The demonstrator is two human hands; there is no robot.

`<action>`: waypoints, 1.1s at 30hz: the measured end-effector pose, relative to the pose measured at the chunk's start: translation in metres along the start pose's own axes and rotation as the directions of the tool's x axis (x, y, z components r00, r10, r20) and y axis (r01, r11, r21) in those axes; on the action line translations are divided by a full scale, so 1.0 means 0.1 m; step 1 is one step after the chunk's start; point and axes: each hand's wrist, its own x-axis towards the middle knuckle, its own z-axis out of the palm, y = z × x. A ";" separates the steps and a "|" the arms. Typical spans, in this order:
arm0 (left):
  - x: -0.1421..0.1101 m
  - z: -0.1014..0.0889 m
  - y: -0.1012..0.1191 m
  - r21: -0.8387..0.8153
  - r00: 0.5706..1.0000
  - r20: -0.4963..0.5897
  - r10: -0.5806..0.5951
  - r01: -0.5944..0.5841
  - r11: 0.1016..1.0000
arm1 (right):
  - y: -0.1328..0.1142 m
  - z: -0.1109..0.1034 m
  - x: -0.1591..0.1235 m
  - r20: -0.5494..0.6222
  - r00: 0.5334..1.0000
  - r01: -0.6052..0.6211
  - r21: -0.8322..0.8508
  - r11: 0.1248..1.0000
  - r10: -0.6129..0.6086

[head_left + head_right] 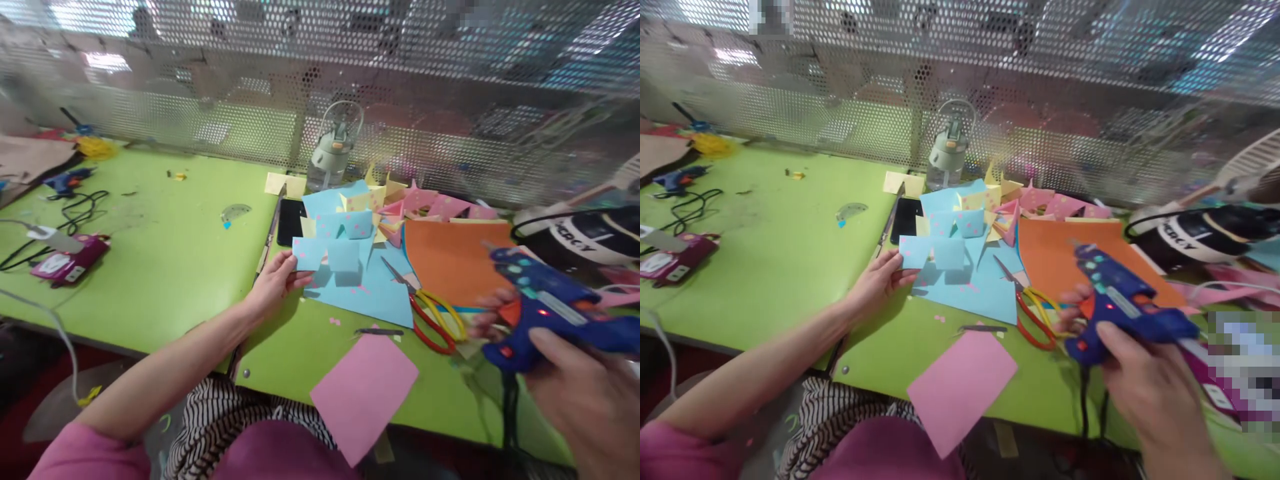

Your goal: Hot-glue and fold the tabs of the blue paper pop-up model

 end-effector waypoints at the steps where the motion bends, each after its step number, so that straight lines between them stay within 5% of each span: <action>1: 0.00 0.00 0.00 0.003 1.000 0.006 0.000 0.000 1.000 | -0.11 0.06 -0.02 0.026 1.000 -0.012 0.080 0.997 0.010; 4: 0.00 0.00 -0.01 0.019 1.000 0.031 0.004 -0.004 1.000 | -0.48 0.34 -0.08 0.257 0.958 -0.244 0.499 0.832 0.127; 7: 0.00 -0.01 -0.02 0.045 0.997 0.074 0.019 -0.023 0.999 | -0.77 0.61 -0.08 0.380 0.920 -0.295 0.513 0.806 0.095; 11: 0.00 -0.02 -0.04 0.068 0.994 0.110 0.024 -0.032 0.997 | -0.93 0.80 0.02 0.273 0.958 -0.047 0.447 0.893 -0.086; 14: 0.00 -0.01 -0.03 0.075 0.993 0.121 0.017 -0.026 0.997 | -0.96 0.81 0.08 0.250 0.959 0.026 0.395 0.918 -0.134; 21: -0.01 0.03 0.01 0.060 0.995 0.097 0.016 -0.021 0.998 | -0.93 0.83 0.10 0.243 0.959 0.079 0.260 0.962 -0.144; 33: -0.02 0.03 0.00 0.052 0.993 0.118 0.017 -0.023 0.998 | -0.95 0.81 0.11 0.216 0.966 0.070 0.299 0.952 -0.139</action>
